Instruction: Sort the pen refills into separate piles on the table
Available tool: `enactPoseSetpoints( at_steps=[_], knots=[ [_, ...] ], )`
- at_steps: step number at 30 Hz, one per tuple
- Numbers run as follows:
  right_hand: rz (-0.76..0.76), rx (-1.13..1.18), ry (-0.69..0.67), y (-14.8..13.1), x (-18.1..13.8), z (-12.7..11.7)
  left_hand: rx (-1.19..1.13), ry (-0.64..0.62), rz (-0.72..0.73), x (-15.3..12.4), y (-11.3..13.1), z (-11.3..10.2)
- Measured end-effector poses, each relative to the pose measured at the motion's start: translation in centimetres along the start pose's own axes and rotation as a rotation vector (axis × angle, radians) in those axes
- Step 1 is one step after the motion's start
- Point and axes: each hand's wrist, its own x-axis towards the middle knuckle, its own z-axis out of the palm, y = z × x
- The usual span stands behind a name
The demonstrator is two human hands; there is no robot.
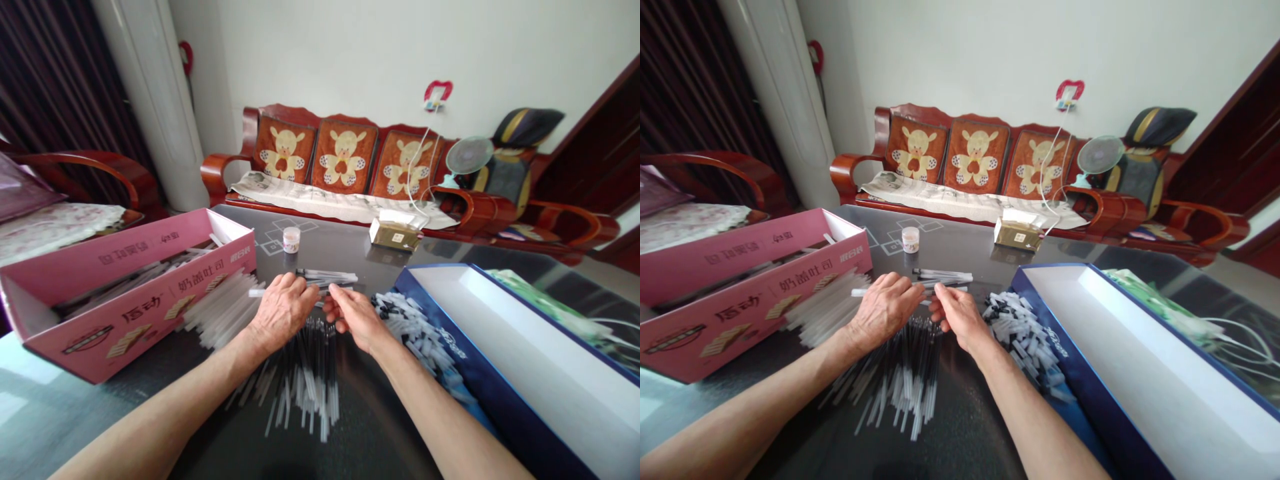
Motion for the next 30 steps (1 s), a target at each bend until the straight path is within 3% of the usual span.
enactPoseSetpoints(
  at_steps=[3,8,14,20,26,30],
  knots=[
    [-0.033,0.049,-0.048,0.0,0.0,-0.1,-0.003,0.001,0.011,0.0,0.0,0.1],
    [0.045,0.196,-0.156,-0.6,-0.1,-0.6,0.000,0.020,0.005,0.1,0.0,0.1],
    [0.087,-0.010,-0.055,-0.2,0.2,-0.3,-0.004,0.031,0.022,0.0,0.1,0.3],
    [-0.003,0.028,-0.117,-0.1,0.3,-0.6,-0.001,0.017,0.028,-0.1,0.0,0.2],
    [-0.071,0.010,-0.092,-0.9,0.3,-1.6,0.010,0.030,0.020,0.0,0.0,0.2],
    [-0.112,-0.268,-0.076,-1.7,0.6,-3.2,0.009,0.028,0.031,0.2,0.0,0.3]
  ],
)
